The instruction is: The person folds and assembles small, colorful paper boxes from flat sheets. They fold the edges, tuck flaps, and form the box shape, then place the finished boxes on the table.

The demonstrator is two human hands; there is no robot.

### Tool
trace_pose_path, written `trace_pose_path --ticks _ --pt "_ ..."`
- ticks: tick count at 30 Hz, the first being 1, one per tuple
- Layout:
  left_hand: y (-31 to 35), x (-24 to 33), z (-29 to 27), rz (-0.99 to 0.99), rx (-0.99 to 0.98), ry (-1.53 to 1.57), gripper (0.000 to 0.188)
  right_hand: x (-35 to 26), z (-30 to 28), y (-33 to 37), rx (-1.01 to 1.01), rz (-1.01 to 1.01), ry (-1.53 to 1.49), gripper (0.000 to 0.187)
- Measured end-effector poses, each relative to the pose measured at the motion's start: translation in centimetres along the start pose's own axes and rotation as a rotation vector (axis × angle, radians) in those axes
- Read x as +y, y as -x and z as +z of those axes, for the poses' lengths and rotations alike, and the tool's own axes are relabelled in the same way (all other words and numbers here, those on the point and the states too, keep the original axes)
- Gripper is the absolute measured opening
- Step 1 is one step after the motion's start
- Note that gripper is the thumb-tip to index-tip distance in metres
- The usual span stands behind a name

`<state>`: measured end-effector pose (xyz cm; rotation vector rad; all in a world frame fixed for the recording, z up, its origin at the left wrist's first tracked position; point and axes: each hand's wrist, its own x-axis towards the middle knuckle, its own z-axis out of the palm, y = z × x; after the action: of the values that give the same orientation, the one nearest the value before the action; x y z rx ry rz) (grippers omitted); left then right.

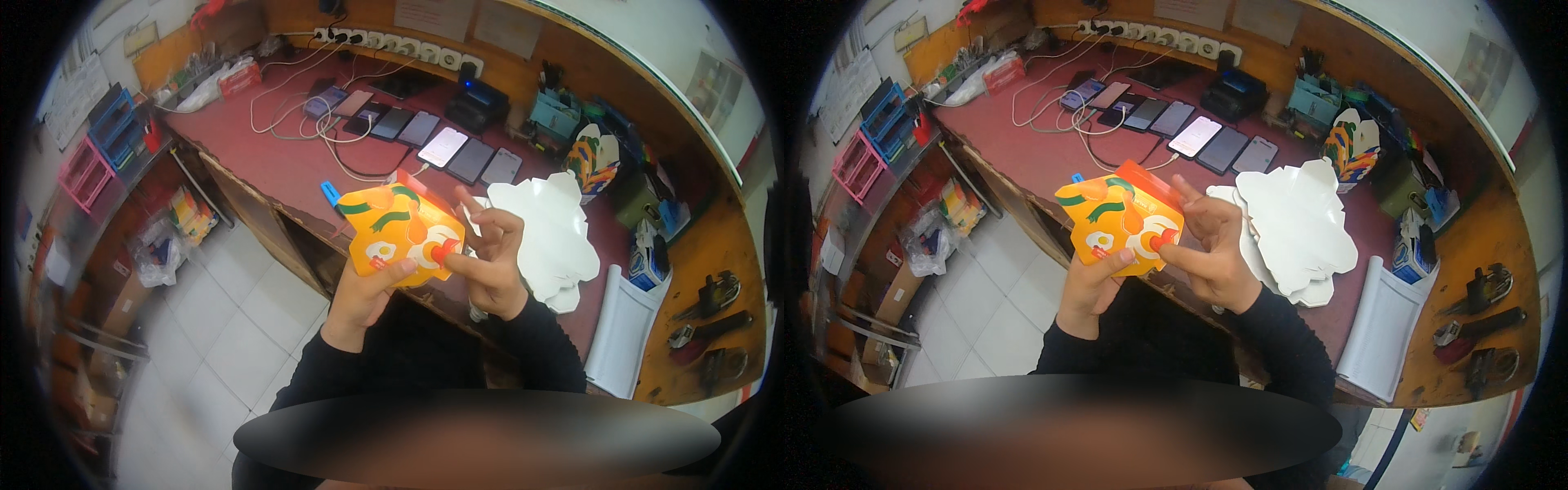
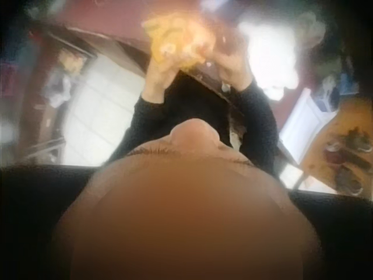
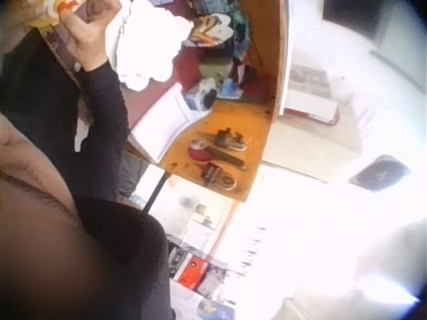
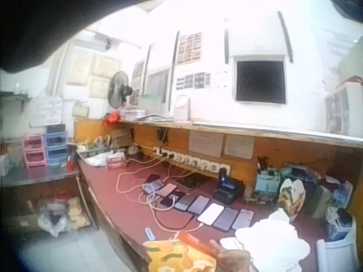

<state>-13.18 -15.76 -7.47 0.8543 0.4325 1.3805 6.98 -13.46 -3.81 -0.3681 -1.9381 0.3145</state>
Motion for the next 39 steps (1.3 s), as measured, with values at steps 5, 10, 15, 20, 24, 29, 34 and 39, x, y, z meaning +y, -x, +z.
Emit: trace_pose_path --ticks 5,10,15,20,24,29,34,39 --pt "1.4 0.0 1.4 0.165 0.114 -0.292 0.052 -1.7 -0.3 0.0 0.040 0.171 -0.013 0.006" --pt "2.8 -0.8 2.7 0.310 0.126 -0.526 0.041 -2.7 -1.2 0.3 0.040 0.312 -0.111 0.009" --pt "2.7 -1.9 2.7 0.329 0.083 -0.362 0.045 -2.8 -1.5 0.3 0.050 0.325 -0.174 0.011" --pt "2.4 -2.7 2.6 0.332 0.091 -0.232 0.047 -3.0 -1.2 0.3 0.058 0.320 -0.163 0.011" --pt "2.1 -2.5 2.7 0.378 0.091 -0.216 0.048 -3.0 -1.0 0.1 0.085 0.315 -0.139 0.010" --pt "1.8 -1.7 1.9 0.372 0.013 -0.341 0.045 -2.8 -1.8 -0.4 0.057 0.276 0.029 0.021" --pt "2.0 -1.8 0.8 0.323 -0.090 -0.306 0.054 -2.8 -2.2 -0.7 0.141 0.383 -0.170 0.055" --pt "2.6 -1.3 0.4 0.267 -0.158 -0.354 0.056 -3.2 -3.3 -1.2 -0.019 0.351 0.051 0.064"
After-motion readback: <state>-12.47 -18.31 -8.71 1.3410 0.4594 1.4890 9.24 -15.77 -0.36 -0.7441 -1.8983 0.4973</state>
